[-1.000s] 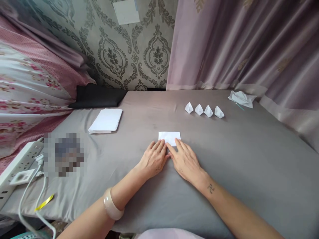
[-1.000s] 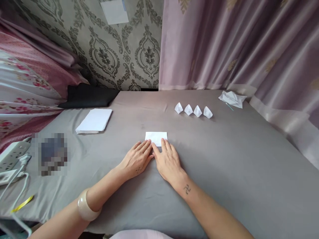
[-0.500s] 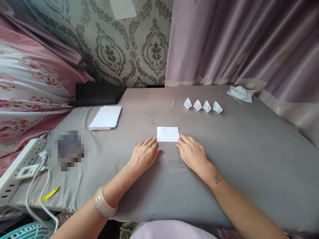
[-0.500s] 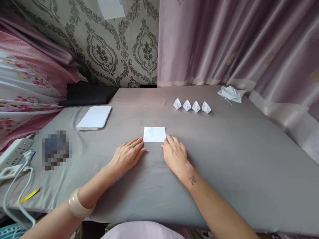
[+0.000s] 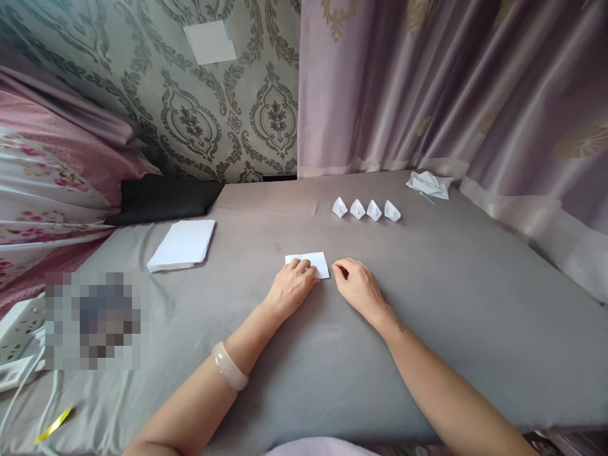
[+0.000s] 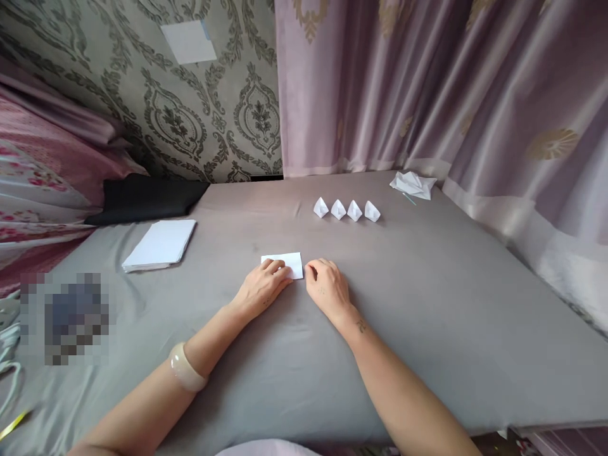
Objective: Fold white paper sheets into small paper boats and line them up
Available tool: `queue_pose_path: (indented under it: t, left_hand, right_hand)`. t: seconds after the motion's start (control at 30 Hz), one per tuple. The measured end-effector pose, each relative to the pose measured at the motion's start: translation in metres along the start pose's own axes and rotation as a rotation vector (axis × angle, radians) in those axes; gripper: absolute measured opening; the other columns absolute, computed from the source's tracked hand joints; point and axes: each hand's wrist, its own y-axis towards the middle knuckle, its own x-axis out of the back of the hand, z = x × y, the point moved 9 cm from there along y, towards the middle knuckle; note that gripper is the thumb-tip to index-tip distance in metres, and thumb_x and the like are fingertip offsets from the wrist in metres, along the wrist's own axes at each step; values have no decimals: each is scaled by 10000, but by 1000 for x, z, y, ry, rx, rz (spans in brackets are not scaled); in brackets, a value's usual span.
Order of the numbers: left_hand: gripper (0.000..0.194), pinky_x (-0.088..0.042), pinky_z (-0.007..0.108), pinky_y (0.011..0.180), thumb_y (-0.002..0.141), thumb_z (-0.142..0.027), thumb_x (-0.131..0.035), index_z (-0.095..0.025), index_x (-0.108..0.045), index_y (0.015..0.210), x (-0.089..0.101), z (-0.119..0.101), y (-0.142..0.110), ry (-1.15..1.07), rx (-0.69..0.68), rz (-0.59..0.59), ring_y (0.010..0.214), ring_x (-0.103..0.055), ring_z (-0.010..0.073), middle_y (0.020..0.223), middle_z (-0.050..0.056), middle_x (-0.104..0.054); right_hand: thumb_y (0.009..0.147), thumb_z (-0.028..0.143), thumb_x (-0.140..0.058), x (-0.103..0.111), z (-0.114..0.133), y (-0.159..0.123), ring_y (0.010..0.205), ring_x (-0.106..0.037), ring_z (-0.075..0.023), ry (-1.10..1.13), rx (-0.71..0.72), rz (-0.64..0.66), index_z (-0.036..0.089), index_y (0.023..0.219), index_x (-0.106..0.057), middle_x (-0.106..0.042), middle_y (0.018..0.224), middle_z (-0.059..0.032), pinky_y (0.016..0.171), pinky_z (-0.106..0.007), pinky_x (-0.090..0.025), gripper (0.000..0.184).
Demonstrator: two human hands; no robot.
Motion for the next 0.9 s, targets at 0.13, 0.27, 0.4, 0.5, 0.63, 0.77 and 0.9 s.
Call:
queue_pose_path:
  t: [0.13,0.27,0.4,0.5,0.63,0.77,0.9]
  left_hand:
    - [216,-454,352,754,957,-169,-375,-182,-589,929,4,-3,-3,70,-60,-11,885,-535,234,933,94,-617]
    - [245,-469,346,761,901,-73,-391,-182,-600,967,12,1,-9,85,-33,-61,897,-554,236,1001,91,-644]
    - [305,-499,284,797,924,-74,-366,-213,-561,1114,28,9,-20,-134,35,-275,965,-620,174,1185,67,-631]
    - [244,-511,259,862,944,-125,-381,-219,-554,1088,34,15,-25,-403,74,-390,1052,-627,149,1223,70,-623]
    - [180,-502,308,958,930,-153,-415,-205,-534,1054,32,20,-21,-647,112,-373,1147,-592,169,1228,101,-617]
    - [339,-452,342,1045,893,-89,-431,-197,-506,1205,25,22,-18,-611,77,-321,1241,-521,172,1339,111,-543]
    - [395,-449,393,1056,879,-53,-398,-177,-529,1231,9,24,-17,-427,57,-226,1291,-476,218,1373,123,-517]
  right_hand:
    - [888,203,-433,0,-11,5,814,-633,-161,137,-52,-35,197,910,-677,-708,889,-45,757,-268,-467,245]
    - [822,135,-485,3,-1,4,1044,-576,-199,146,88,-93,177,1169,-602,-637,1145,-88,902,-317,-465,368]
    - [812,98,-507,2,22,-2,1223,-446,-229,37,302,-92,221,1297,-533,-521,1324,-84,1032,-387,-389,501]
    - [827,60,-478,3,28,-4,1219,-449,-223,-30,368,-119,255,1236,-591,-541,1317,-64,1016,-390,-392,467]
    - [881,49,-431,15,32,-8,1143,-510,-189,-86,426,-213,251,1086,-674,-634,1209,-41,959,-344,-409,377]
    - [912,57,-420,21,42,-15,1125,-533,-180,-159,504,-261,222,1083,-670,-662,1184,-44,970,-344,-397,344]
    - [892,35,-430,9,54,-21,1091,-559,-189,-160,594,-193,203,1033,-675,-684,1126,-48,987,-365,-404,329]
